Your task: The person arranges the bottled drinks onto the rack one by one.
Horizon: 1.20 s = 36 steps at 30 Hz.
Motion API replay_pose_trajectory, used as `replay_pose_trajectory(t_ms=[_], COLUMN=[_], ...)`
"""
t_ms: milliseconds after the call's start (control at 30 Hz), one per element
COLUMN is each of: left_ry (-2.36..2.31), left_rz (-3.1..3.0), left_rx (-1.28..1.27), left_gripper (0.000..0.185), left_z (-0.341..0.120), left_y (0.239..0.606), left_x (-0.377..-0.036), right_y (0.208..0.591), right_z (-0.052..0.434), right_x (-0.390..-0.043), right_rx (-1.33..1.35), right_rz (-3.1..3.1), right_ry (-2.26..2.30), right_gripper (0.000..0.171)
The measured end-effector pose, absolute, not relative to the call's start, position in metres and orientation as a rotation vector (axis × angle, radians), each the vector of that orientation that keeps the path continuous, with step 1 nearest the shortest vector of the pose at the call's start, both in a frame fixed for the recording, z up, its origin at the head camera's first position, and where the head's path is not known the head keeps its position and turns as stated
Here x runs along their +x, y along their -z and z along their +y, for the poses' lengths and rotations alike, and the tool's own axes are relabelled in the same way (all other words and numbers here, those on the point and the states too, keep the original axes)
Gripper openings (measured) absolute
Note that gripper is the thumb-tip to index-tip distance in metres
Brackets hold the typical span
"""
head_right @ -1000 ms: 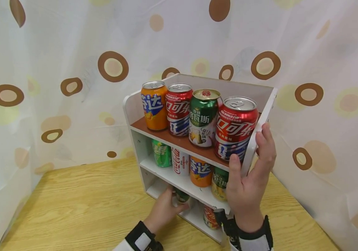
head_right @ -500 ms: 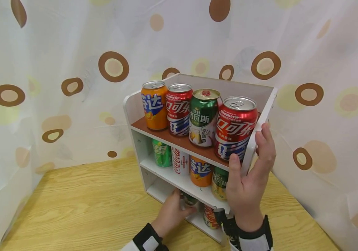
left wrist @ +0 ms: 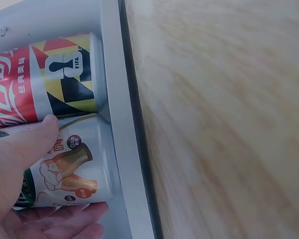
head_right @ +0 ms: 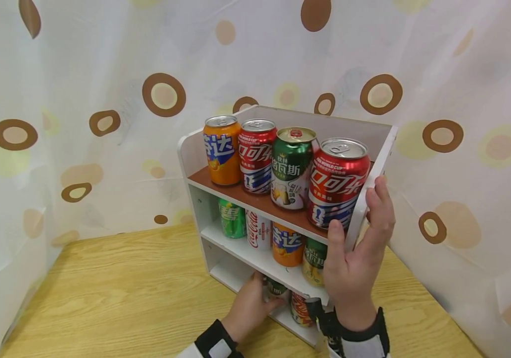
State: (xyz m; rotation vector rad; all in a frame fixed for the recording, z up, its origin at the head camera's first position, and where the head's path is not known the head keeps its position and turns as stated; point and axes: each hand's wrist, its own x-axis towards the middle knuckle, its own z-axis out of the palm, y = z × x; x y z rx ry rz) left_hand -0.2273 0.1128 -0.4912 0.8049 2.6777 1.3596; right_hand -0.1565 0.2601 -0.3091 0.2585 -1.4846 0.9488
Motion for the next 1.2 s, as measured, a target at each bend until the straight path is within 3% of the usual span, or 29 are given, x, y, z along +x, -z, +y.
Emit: replay_pose_trajectory(t_ms=[667,1200], left_ry=[-1.369,-1.277], left_rz=[2.569,2.661], left_rx=[0.9,0.895], left_gripper=[0.091,0.054], left_z=[0.103,0.056], left_y=[0.485,0.472], left_x=[-0.229,-0.222], right_y=[0.307,0.305], right_z=[0.26,0.256], right_x=[-0.157,-0.156], right_rx=[0.267,0.254], right_rz=[-1.479,-1.471], right_ry=[-0.937,-0.957], right_gripper=[0.048,0.046])
